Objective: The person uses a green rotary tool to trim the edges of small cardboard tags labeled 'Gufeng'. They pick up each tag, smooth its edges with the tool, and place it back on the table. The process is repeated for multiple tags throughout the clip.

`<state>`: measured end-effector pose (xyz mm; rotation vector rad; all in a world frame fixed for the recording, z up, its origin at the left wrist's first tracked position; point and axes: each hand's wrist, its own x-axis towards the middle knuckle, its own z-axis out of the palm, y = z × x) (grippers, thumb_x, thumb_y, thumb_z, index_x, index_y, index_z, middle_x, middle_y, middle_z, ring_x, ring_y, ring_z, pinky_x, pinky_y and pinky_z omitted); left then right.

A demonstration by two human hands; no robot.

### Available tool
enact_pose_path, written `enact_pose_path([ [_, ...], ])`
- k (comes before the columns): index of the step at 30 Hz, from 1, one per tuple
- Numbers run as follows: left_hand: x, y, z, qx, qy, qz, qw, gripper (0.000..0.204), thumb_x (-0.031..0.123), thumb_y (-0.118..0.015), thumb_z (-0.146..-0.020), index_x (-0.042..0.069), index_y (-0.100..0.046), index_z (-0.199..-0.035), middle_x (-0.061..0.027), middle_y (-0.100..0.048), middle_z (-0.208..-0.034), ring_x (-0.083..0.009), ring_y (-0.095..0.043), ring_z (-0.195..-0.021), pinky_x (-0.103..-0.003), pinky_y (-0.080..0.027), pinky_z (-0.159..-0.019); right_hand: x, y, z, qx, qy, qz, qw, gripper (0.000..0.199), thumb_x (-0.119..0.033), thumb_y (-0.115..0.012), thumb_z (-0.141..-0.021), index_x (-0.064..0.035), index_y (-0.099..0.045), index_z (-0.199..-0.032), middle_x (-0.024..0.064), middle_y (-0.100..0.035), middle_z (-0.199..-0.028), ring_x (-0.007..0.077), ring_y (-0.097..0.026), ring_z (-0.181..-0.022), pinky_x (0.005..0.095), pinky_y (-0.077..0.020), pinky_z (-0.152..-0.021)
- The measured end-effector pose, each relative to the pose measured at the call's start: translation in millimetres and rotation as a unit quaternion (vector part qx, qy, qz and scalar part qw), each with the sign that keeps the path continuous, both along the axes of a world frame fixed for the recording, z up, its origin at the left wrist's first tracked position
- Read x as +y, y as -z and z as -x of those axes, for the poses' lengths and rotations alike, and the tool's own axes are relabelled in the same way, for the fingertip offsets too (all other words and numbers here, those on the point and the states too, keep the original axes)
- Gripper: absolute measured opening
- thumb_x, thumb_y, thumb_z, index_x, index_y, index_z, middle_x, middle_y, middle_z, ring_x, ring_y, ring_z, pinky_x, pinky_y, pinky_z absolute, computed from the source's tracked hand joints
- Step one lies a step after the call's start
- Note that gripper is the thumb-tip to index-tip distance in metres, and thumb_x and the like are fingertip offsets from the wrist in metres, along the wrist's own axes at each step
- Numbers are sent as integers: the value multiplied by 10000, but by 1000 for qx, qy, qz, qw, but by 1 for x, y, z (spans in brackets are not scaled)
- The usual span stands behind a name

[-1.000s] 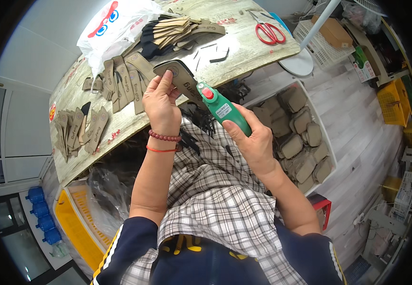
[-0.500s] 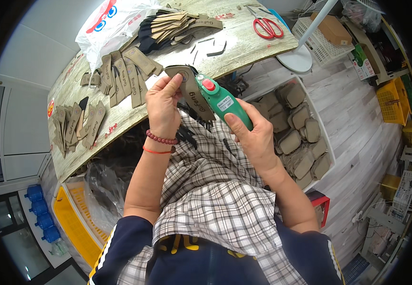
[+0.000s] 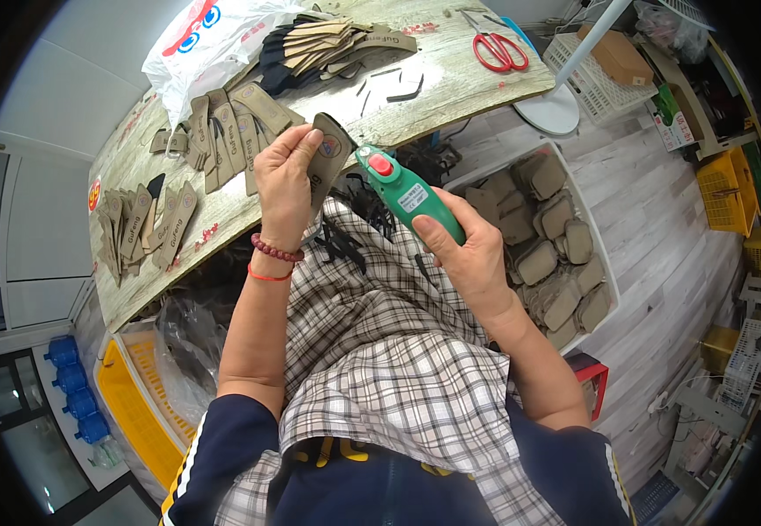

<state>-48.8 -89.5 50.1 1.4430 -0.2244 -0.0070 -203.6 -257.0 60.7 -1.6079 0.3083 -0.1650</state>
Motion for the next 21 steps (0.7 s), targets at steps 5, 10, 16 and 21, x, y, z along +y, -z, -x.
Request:
enact_pose_path([
  [5,6,-5,3,-27,39,-61,997,126,54,-633,-877,-56,-670,-925,-35,-646,-796,-87,-572,-738,-230,-460,-690,2,-5,-3,0,0,7,1000,509,-353,-679,-881,10,-575,-1223,7,-598,-778,44,-501,-595,199,-431,-530],
  [10,13,0,1,-54,76,-115,989,126,55,-636,-870,-52,-665,-930,-56,-643,-795,-101,-572,-740,-241,-459,-690,3,-7,-9,-13,-7,7,1000,498,-347,-679,-882,3,-578,-1222,5,-594,-775,42,-501,-599,200,-436,-533],
  [16,47,-12,-7,-59,106,-149,981,106,58,-644,-858,-31,-677,-905,-48,-650,-800,-97,-575,-743,-236,-459,-694,6,-9,-17,-3,-25,13,1000,464,-324,-674,-889,-2,-588,-1211,4,-600,-789,40,-509,-617,198,-438,-523],
  [21,166,-20,-57,-4,-12,-203,979,165,100,-598,-911,-39,-671,-964,10,-652,-832,-52,-579,-735,-206,-468,-672,-2,7,-13,9,10,8,1000,451,-311,-662,-897,0,-586,-1215,11,-607,-825,42,-521,-622,199,-438,-509],
])
